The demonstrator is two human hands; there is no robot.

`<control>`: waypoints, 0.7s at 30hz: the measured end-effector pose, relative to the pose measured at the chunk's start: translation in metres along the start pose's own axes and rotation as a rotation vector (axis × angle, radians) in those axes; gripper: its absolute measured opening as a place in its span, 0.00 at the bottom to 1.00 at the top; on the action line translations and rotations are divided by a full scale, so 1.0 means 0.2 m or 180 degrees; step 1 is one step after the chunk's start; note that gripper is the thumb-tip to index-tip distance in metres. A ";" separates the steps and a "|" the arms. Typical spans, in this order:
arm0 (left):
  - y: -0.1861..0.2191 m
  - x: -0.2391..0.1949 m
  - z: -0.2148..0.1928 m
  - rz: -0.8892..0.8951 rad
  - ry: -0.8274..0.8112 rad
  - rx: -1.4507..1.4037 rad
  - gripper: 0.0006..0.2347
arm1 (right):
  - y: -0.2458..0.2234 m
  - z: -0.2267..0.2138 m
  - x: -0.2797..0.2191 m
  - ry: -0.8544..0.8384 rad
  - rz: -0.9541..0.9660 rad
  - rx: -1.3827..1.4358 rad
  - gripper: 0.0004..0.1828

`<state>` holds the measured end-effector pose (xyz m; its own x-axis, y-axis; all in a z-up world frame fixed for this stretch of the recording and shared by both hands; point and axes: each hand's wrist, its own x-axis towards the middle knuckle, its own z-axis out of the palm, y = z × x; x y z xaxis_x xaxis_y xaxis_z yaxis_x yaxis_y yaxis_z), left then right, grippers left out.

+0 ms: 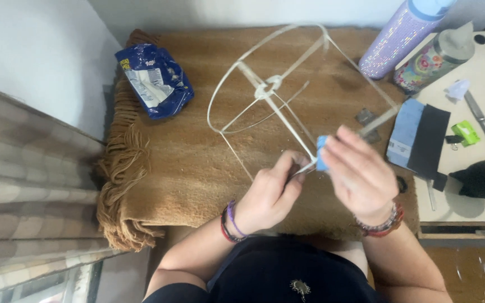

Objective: The person sands a white metal wire frame using a sanding block. They rotate the frame to reach different bars and joints, applying the block along the vertical and horizontal wires.

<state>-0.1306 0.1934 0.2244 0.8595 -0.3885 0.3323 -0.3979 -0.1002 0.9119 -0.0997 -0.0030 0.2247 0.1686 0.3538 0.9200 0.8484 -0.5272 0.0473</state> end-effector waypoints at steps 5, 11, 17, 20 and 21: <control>-0.06 -0.01 0.00 0.0112 -0.0005 0.0095 0.08 | -0.07 0.01 -0.07 -0.0140 -0.0053 -0.0243 0.08; -0.10 -0.06 0.03 0.0170 -0.0170 0.0306 0.14 | 0.07 -0.15 -0.20 -0.0239 0.0505 -0.0705 0.09; -0.11 -0.05 0.04 0.0217 -0.0221 0.0195 0.13 | 0.01 -0.13 -0.12 -0.1085 -0.0016 -0.0197 0.09; -0.12 -0.06 0.06 0.0126 -0.0220 0.0254 0.14 | 0.10 -0.14 -0.30 -0.0284 0.0386 -0.0572 0.06; -0.13 -0.06 0.07 0.0126 -0.0201 0.0240 0.13 | 0.09 -0.13 -0.49 -0.1181 0.0530 -0.0474 0.16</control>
<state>-0.1351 0.1890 0.1923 0.8216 -0.4502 0.3496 -0.4562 -0.1515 0.8769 -0.1130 -0.0667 0.1457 0.4893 0.4939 0.7188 0.7172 -0.6968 -0.0093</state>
